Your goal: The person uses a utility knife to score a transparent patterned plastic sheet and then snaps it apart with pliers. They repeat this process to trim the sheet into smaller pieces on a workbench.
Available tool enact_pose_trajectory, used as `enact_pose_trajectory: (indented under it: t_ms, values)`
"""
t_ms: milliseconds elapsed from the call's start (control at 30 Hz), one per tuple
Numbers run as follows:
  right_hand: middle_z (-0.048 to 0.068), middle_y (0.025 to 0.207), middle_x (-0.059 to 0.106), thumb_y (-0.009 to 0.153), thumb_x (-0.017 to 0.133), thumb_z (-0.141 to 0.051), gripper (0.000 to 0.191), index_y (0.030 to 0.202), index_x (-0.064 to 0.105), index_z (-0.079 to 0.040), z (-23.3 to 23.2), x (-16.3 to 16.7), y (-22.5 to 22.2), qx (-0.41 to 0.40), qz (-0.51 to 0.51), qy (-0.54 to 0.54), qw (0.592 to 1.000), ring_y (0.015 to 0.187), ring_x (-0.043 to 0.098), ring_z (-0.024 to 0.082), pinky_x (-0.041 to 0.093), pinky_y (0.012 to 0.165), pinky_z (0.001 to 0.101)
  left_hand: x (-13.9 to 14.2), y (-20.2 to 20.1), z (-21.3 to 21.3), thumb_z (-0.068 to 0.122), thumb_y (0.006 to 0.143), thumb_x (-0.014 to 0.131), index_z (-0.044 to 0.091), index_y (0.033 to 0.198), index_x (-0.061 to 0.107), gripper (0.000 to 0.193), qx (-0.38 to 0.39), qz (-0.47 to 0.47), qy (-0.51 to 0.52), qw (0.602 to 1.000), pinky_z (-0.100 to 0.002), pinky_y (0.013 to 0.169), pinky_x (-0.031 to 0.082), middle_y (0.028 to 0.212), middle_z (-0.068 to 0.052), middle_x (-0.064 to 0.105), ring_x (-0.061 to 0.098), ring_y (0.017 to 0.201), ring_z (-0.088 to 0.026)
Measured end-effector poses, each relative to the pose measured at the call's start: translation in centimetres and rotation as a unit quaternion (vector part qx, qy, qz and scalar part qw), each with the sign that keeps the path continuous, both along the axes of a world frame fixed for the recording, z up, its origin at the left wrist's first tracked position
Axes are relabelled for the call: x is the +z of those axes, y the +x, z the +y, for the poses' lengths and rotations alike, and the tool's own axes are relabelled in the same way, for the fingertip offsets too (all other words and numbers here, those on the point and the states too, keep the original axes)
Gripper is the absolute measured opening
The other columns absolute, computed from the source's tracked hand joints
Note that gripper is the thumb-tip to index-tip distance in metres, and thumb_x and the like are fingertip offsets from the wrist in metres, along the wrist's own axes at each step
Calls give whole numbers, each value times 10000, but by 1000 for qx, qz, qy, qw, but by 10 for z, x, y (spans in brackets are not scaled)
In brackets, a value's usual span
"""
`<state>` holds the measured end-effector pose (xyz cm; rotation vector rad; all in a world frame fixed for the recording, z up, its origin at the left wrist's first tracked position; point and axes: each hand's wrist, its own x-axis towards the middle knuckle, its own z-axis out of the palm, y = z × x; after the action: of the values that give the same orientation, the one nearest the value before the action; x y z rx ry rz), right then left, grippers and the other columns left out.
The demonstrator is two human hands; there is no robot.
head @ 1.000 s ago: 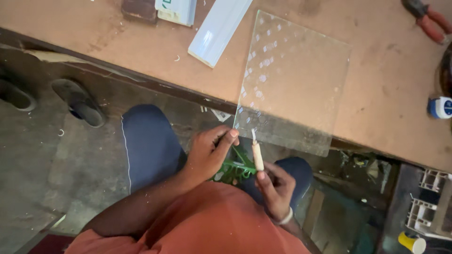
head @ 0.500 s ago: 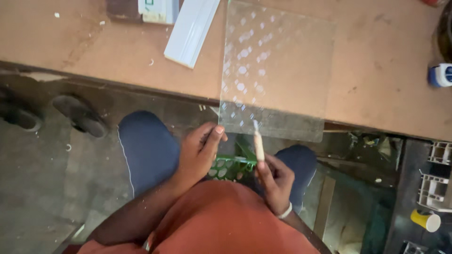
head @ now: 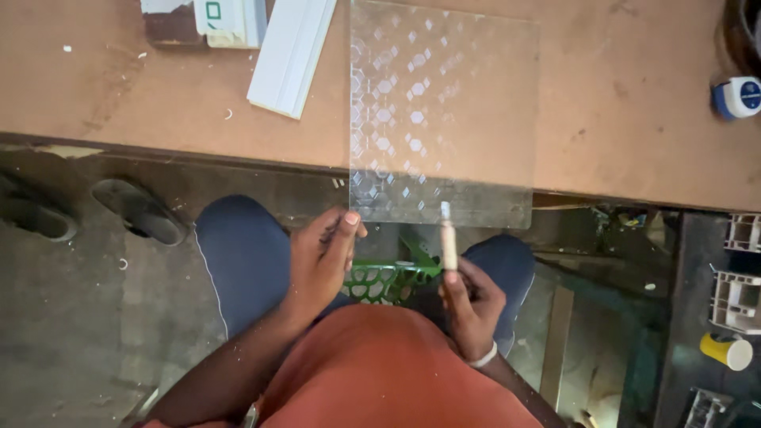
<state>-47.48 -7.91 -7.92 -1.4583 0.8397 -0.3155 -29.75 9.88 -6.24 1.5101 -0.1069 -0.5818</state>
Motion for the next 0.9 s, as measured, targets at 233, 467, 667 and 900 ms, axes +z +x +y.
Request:
enact_pose_trajectory:
  t_ms: [233, 467, 667, 900]
  values:
    - [17, 720, 609, 990, 679, -200, 374, 1216, 677, 97, -11, -2, -5, -7, -25, 0, 1000, 578, 495, 57, 366, 499, 209, -1, 0, -2, 336, 1064, 557, 19, 868, 674, 391, 2, -9, 4, 1000, -233, 449, 362, 541, 36, 487, 448, 475, -25]
    - [12, 727, 605, 1010, 671, -229, 400, 1248, 671, 92, -11, -4, -15, -33, -35, -60, 997, 588, 501, 56, 393, 519, 213, -1, -2, -1, 324, 1064, 548, 14, 866, 661, 385, -1, 13, 14, 1000, -232, 441, 348, 538, 34, 478, 440, 467, -27]
    - [11, 735, 610, 1016, 658, -210, 382, 1262, 661, 83, -21, -4, -20, -51, -28, -28, 998, 593, 512, 50, 393, 515, 208, -8, -6, 0, 287, 1076, 573, -8, 886, 646, 358, 14, 32, -37, 999, -233, 457, 339, 605, 24, 506, 432, 510, -34]
    - [14, 768, 637, 1006, 663, -206, 387, 1269, 660, 78, -28, -3, -25, -82, -22, -51, 995, 600, 524, 43, 411, 527, 201, -6, -7, -1, 279, 1058, 577, 1, 881, 647, 336, 22, 54, -8, 998, -225, 432, 358, 600, 27, 513, 465, 490, -38]
